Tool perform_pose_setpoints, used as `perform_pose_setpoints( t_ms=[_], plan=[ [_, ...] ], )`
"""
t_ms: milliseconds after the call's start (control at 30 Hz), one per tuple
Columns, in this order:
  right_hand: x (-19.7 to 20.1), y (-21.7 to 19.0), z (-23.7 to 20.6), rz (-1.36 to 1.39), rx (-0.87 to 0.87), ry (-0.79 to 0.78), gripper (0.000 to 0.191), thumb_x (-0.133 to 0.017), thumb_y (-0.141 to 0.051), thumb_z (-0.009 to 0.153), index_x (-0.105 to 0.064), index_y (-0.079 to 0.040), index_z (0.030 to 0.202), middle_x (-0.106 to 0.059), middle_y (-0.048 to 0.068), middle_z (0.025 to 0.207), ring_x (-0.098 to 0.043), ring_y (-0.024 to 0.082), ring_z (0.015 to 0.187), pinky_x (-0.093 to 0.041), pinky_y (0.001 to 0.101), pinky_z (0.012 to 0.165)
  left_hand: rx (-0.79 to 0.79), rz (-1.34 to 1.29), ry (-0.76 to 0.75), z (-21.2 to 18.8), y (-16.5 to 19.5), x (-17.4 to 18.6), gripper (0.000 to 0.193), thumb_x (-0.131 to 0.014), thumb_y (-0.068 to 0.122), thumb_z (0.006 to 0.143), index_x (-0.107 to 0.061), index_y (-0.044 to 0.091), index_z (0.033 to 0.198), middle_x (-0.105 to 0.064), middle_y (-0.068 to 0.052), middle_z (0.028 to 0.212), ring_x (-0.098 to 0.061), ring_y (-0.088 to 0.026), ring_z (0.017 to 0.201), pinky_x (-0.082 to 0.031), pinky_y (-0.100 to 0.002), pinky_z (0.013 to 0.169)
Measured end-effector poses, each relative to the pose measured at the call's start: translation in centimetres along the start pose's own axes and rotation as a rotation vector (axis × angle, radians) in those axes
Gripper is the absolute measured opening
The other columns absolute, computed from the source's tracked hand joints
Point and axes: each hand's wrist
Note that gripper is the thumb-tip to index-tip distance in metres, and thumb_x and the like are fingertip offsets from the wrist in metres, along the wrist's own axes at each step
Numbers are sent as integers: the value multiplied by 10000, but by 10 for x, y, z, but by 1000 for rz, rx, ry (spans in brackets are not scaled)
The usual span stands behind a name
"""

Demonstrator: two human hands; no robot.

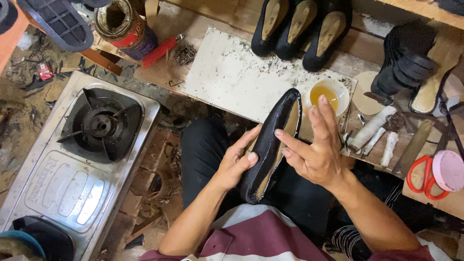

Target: The person picks up a black shoe from a shelf and applies a yellow liquid from a small bowl to the shoe's sole edge using their fingers. They repeatedly dip fingers into the bowl and spread the liquid along the perimeter of the sole, then place the shoe back on the shelf.

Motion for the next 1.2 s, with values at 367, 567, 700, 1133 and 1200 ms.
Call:
perform_pose_setpoints(
  t_ms=[367,567,700,1133,1200],
  plan=[
    [5,-3,3,-40,188,-29,297,-712,-359,966,-763,-296,1252,-147,22,1720,-178,366,1599,-228,612,1302,63,-86,28,1,0,2,768,-651,371,969,-404,-23,1580,-497,-187,1558,-478,-265,1445,-347,-379,1220],
    [-2,-8,2,-45,87,34,246,-724,-284,989,-804,-237,1217,-104,37,1749,-138,356,1612,-193,547,1343,64,-37,44,4,-3,1,729,-649,268,972,-375,-25,1581,-472,-165,1574,-452,-243,1466,-326,-372,1233],
    [-9,-18,-1,94,128,39,253,-721,-290,925,-795,-225,1159,-146,43,1725,-151,344,1583,-171,561,1306,52,-60,68,6,-5,3,720,-641,258,984,-375,-33,1586,-485,-179,1567,-480,-249,1436,-358,-375,1213],
    [1,-6,-4,40,-58,-16,220,-742,-216,874,-803,-135,1069,-397,161,1588,-357,408,1515,-291,576,1276,57,-278,176,10,-7,4,715,-604,289,1002,-344,-19,1592,-495,-161,1540,-517,-222,1380,-411,-362,1169],
    [9,26,-4,-85,-238,-45,232,-749,-229,928,-803,-114,1122,-443,164,1603,-371,398,1539,-300,530,1308,59,-312,189,9,-3,5,733,-605,314,996,-341,-14,1596,-513,-163,1514,-541,-222,1344,-437,-365,1143]
  ],
)
Point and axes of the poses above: each hand's wrist, its own z-axis towards the middle knuckle, its own x-axis out of the back of the hand, y = z × x
